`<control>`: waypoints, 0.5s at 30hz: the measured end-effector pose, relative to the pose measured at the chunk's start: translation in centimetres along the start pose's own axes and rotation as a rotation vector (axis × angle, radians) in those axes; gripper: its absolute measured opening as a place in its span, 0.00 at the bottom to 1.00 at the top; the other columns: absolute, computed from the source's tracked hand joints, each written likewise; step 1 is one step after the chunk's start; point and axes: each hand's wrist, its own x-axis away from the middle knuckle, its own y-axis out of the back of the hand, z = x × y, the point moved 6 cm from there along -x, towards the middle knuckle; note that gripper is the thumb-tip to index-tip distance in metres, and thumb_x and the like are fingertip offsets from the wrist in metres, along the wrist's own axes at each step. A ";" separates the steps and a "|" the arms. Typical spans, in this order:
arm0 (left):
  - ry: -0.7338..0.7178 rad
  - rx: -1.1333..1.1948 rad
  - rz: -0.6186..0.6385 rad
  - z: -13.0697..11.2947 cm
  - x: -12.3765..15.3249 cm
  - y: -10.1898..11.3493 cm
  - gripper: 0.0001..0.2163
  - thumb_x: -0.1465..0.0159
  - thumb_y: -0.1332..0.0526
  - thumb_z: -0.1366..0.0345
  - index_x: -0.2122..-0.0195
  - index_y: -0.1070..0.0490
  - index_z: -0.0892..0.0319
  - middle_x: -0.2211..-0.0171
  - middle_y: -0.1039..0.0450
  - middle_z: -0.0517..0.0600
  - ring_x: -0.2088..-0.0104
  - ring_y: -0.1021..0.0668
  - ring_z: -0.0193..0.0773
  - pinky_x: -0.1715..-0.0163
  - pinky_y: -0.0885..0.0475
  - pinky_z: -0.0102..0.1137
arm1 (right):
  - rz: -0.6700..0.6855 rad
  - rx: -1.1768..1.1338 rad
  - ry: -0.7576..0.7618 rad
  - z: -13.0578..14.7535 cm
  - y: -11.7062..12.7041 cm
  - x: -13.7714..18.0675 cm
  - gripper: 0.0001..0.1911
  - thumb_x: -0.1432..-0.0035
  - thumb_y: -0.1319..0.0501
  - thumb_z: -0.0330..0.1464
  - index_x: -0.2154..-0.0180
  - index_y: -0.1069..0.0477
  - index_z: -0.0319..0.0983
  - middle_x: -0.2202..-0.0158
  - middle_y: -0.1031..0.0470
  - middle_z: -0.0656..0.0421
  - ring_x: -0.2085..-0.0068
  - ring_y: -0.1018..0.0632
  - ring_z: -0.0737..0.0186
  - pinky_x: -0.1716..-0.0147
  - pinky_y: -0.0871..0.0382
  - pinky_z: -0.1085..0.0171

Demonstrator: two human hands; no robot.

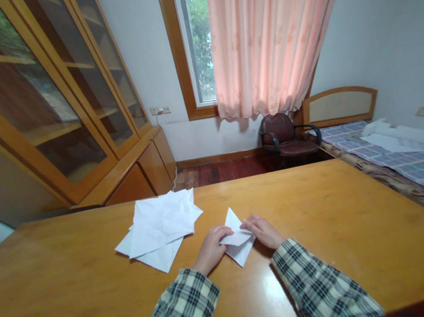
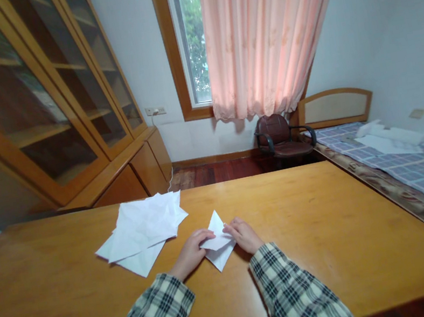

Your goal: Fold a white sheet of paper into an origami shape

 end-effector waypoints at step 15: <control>-0.004 -0.049 0.037 -0.9 0.2 0.3 0.23 0.52 0.47 0.81 0.58 0.27 0.57 0.57 0.27 0.50 0.54 0.29 0.40 0.49 0.37 0.36 | 0.136 -0.140 -0.089 -0.6 1.3 0.5 0.28 0.41 0.49 0.51 0.65 0.22 0.36 0.66 0.24 0.53 0.63 0.26 0.59 0.59 0.34 0.62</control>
